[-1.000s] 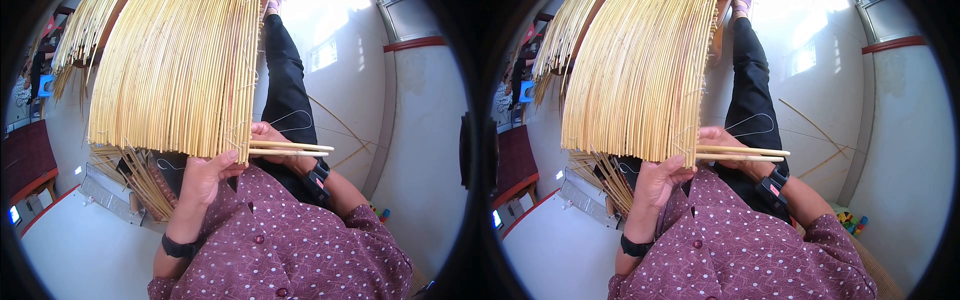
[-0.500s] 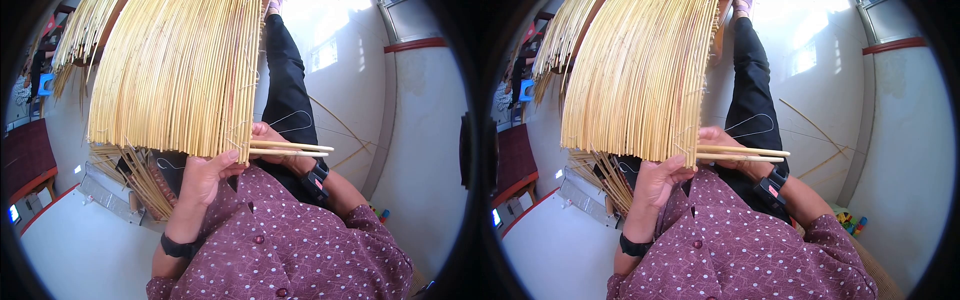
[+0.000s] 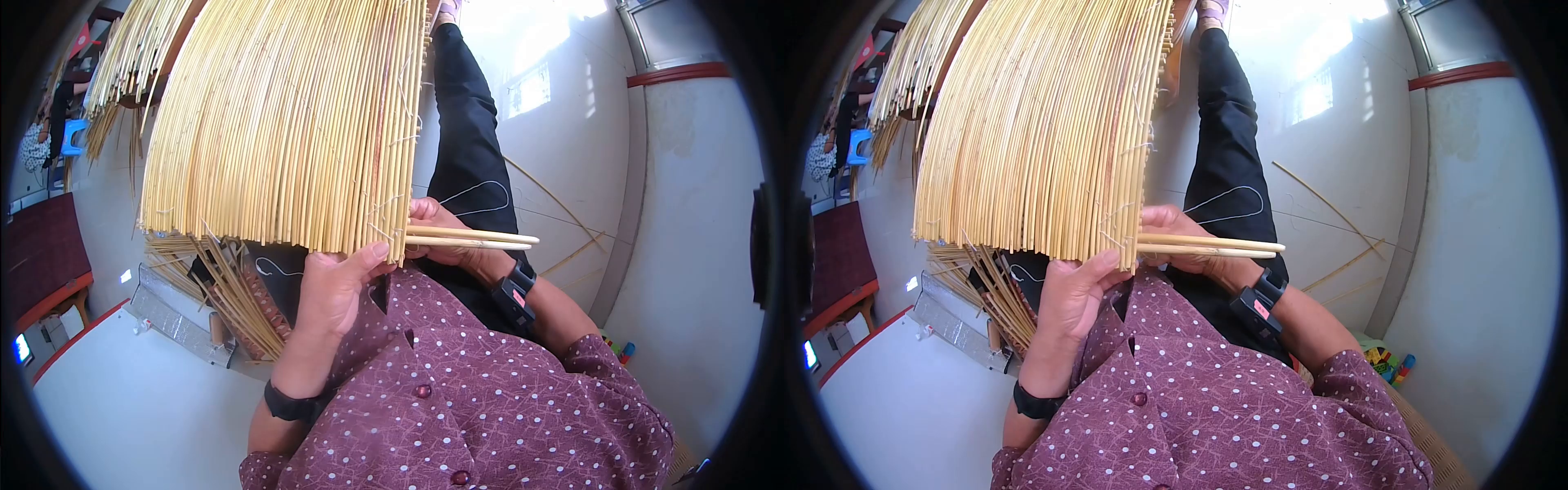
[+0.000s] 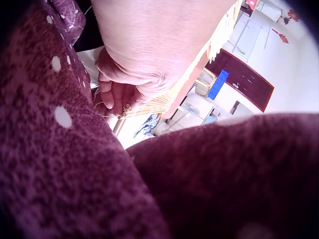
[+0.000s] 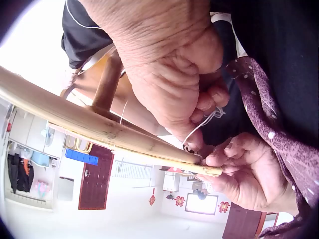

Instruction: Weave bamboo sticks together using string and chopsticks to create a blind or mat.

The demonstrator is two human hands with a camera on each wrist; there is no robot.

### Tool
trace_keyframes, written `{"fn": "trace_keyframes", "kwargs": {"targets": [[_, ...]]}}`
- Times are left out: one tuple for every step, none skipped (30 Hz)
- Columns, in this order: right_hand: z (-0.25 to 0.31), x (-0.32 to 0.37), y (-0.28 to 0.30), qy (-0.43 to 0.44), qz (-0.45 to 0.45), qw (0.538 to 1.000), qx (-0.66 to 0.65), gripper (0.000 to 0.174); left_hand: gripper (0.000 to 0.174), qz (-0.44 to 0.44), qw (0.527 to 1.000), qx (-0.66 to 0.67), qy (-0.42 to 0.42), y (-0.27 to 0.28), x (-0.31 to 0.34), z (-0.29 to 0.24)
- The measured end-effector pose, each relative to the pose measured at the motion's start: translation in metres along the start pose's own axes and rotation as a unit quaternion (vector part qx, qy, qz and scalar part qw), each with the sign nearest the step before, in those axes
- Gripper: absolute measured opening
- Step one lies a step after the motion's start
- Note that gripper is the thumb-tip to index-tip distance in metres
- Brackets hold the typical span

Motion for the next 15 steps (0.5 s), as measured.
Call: {"fn": "trace_keyframes", "kwargs": {"targets": [[0.0008, -0.0001, -0.0007, 0.000, 0.005, 1.000, -0.001, 0.021, 0.042, 0.000, 1.000, 0.000, 0.000, 0.0004, -0.0007, 0.0009], [0.0015, -0.0002, -0.0013, -0.001, 0.009, 1.000, -0.002, 0.021, 0.043, 0.006, 1.000, 0.004, -0.005, 0.0003, -0.0012, 0.0011], [0.0016, -0.0006, -0.0011, -0.001, 0.010, 1.000, -0.002, 0.021, 0.043, 0.012, 1.000, 0.008, -0.009, 0.0000, -0.0013, 0.0010], [0.0015, -0.0009, -0.0009, 0.001, 0.014, 1.000, -0.001, 0.021, 0.043, 0.012, 1.000, 0.007, -0.009, -0.0009, -0.0007, 0.0003], [0.0015, -0.0009, -0.0008, 0.002, 0.018, 1.000, -0.001, 0.020, 0.040, 0.007, 1.000, 0.012, -0.009, -0.0021, 0.0004, -0.0011], [0.0016, -0.0006, -0.0013, 0.002, 0.018, 1.000, -0.001, 0.020, 0.037, 0.002, 1.000, 0.016, -0.010, -0.0026, 0.0010, -0.0017], [0.0019, -0.0005, -0.0022, 0.001, 0.015, 1.000, 0.000, 0.020, 0.037, 0.002, 1.000, 0.016, -0.010, -0.0027, 0.0011, -0.0016], [0.0020, -0.0006, -0.0026, 0.001, 0.012, 1.000, 0.002, 0.020, 0.036, 0.000, 1.000, 0.016, -0.013, -0.0025, 0.0011, -0.0017], [0.0015, -0.0010, -0.0022, 0.001, 0.012, 1.000, 0.002, 0.020, 0.036, -0.002, 1.000, 0.016, -0.016, -0.0023, 0.0011, -0.0017], [0.0010, -0.0014, -0.0012, 0.004, 0.011, 1.000, 0.001, 0.020, 0.036, -0.002, 1.000, 0.016, -0.016, -0.0019, 0.0010, -0.0015], [0.0009, -0.0016, -0.0006, 0.007, 0.010, 1.000, -0.001, 0.020, 0.036, -0.001, 1.000, 0.017, -0.012, -0.0014, 0.0008, -0.0010], [0.0010, -0.0016, -0.0007, 0.007, 0.009, 1.000, -0.001, 0.020, 0.035, 0.001, 1.000, 0.019, -0.008, -0.0011, 0.0004, -0.0008], [0.0012, -0.0016, -0.0011, 0.009, 0.011, 1.000, 0.001, 0.020, 0.035, 0.001, 1.000, 0.019, -0.008, -0.0010, 0.0004, -0.0010], [0.0011, -0.0015, -0.0014, 0.011, 0.012, 1.000, 0.003, 0.021, 0.035, 0.001, 1.000, 0.020, -0.005, -0.0009, 0.0005, -0.0010], [0.0007, -0.0017, -0.0011, 0.011, 0.012, 1.000, 0.003, 0.021, 0.035, 0.002, 1.000, 0.021, -0.002, -0.0009, 0.0007, -0.0009]]}}
Point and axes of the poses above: each hand's wrist, its own x-axis away from the middle knuckle, its own y-axis out of the back of the hand, z = x × y, the point moved 4 cm from there along -x, towards the middle knuckle, and after that the axes turned 13 degrees about -z, right-handed, at the moved point
